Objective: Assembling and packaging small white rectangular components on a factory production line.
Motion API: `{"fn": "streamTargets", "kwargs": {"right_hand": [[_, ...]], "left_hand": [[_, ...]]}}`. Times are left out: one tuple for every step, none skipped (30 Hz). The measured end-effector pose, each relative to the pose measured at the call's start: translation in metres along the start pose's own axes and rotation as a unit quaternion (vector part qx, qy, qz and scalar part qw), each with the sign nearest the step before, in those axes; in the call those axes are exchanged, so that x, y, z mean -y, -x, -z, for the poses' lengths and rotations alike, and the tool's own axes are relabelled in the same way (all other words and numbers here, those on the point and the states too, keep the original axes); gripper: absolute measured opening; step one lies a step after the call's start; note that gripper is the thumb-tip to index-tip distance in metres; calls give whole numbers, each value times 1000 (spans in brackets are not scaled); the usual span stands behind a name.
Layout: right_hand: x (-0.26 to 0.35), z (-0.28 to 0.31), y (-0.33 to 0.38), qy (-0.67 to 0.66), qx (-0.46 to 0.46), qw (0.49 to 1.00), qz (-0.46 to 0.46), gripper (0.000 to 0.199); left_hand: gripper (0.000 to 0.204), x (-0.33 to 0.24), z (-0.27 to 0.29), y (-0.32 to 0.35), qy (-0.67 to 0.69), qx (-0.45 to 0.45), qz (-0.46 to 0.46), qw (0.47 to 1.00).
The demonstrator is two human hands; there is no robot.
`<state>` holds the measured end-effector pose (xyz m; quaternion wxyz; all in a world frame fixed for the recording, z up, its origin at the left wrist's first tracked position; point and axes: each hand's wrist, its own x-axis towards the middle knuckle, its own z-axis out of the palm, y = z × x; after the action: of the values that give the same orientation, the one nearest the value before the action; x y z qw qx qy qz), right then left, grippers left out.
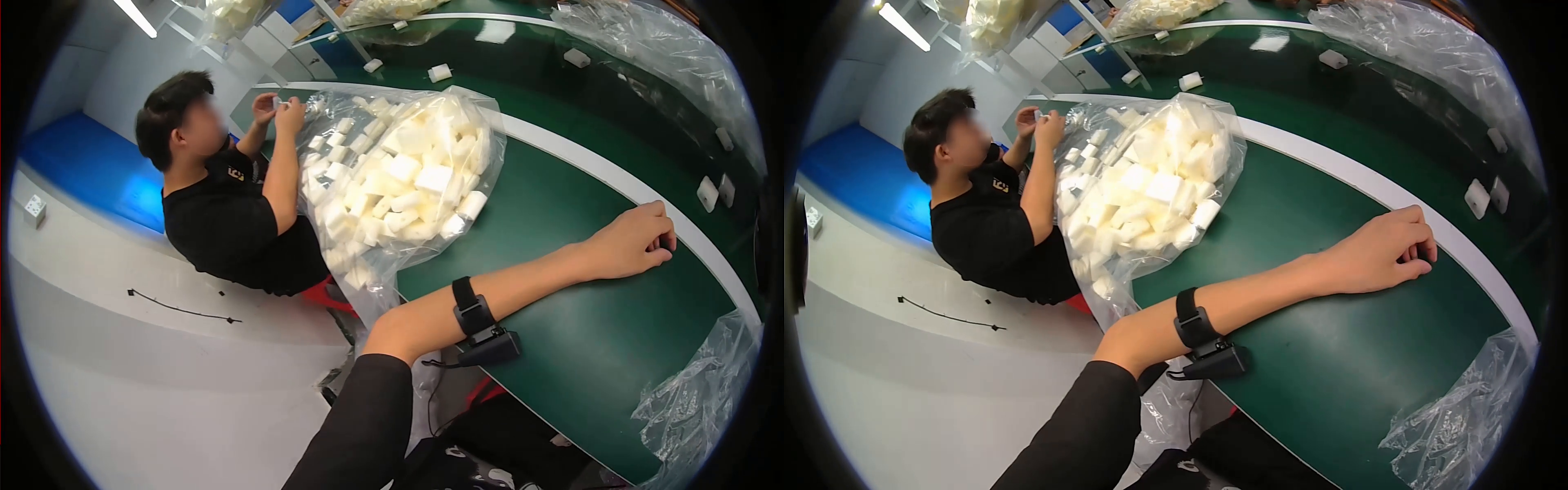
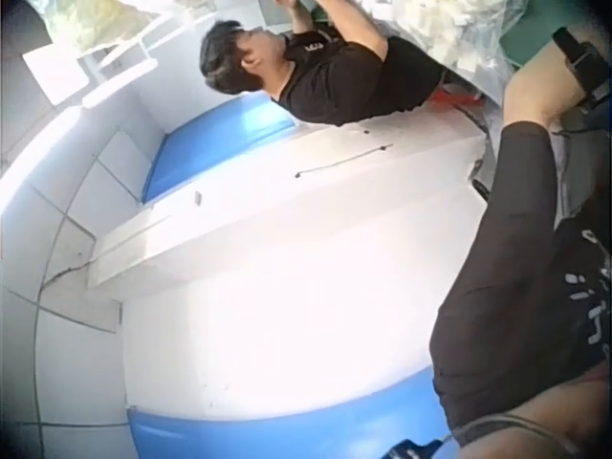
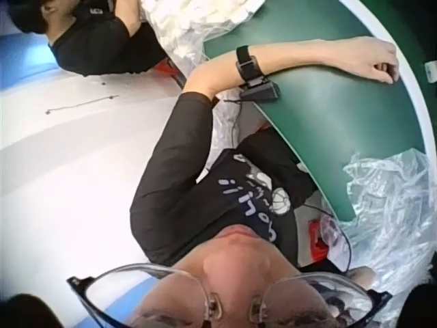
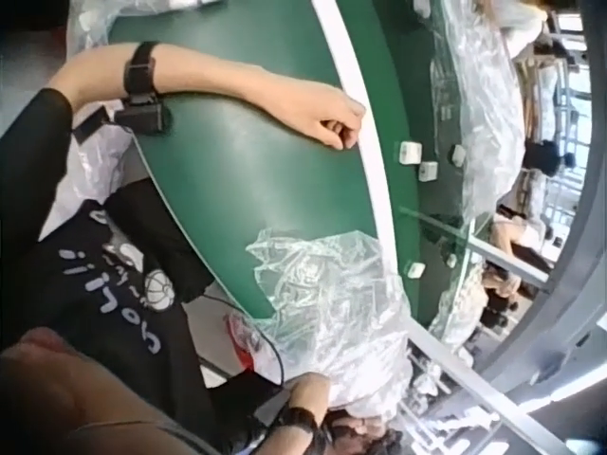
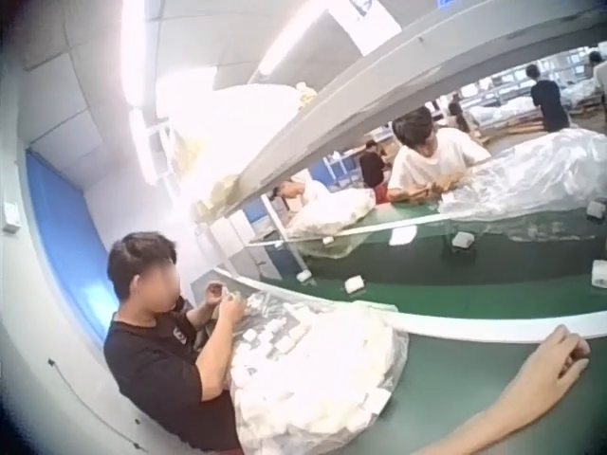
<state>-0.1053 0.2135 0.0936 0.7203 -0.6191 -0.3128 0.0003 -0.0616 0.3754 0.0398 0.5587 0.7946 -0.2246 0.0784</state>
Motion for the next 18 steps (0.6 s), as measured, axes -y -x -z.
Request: {"fn": "streamTargets", "kwargs": {"right_hand": [[2, 0, 1, -17, -1, 1000, 2, 47], [5, 0, 1, -34, 0, 999, 4, 47], [7, -1, 3, -51, 1, 999, 4, 46], [9, -2, 3, -68, 3, 998, 4, 46], [12, -3, 3, -84, 7, 996, 6, 45], [13, -2, 2, -96, 10, 995, 9, 45], [16, -1, 0, -107, 14, 994, 12, 44], [18, 0, -3, -119, 19, 993, 16, 44], [20, 4, -4, -123, 20, 992, 20, 43], [21, 9, -6, -126, 21, 992, 24, 43], [24, 15, -8, -128, 21, 991, 28, 42], [28, 18, -9, -133, 22, 990, 30, 42], [32, 22, -9, -138, 23, 990, 32, 41], [36, 25, -10, -143, 23, 989, 34, 41], [39, 30, -13, -147, 27, 988, 41, 40], [42, 35, -15, -152, 30, 987, 47, 40], [45, 39, -18, -156, 34, 986, 53, 39], [48, 40, -21, -163, 36, 984, 60, 39]], "left_hand": [[10, 3, -4, 1, 1, -2, -12, 1000], [10, 4, -4, 0, -6, 1, -6, 1000], [10, 3, -4, 1, -9, -1, -8, 1000], [10, 1, -2, 2, -13, -4, -11, 1000], [8, -3, 0, 3, -12, -6, -1, 1000], [8, -3, -1, 3, -15, -6, 2, 1000], [8, -3, 0, 3, -15, -5, -3, 1000], [8, -3, 0, 3, -15, -4, -8, 1000], [7, -2, -9, 2, -6, -6, -23, 1000], [7, 1, -9, 1, -2, -5, -27, 1000], [7, 4, -9, 2, -7, -7, -21, 1000], [7, 0, -6, 6, -13, -10, -11, 1000], [7, -6, 0, 6, -14, -4, 4, 1000], [7, -3, 3, 6, -39, -8, -5, 999], [7, -3, 4, 6, -38, -1, -1, 999], [6, -4, 3, 5, -38, 6, 3, 999], [6, -3, -1, 3, -38, 5, -1, 999], [6, -4, -5, 3, -27, 3, -5, 1000]]}}
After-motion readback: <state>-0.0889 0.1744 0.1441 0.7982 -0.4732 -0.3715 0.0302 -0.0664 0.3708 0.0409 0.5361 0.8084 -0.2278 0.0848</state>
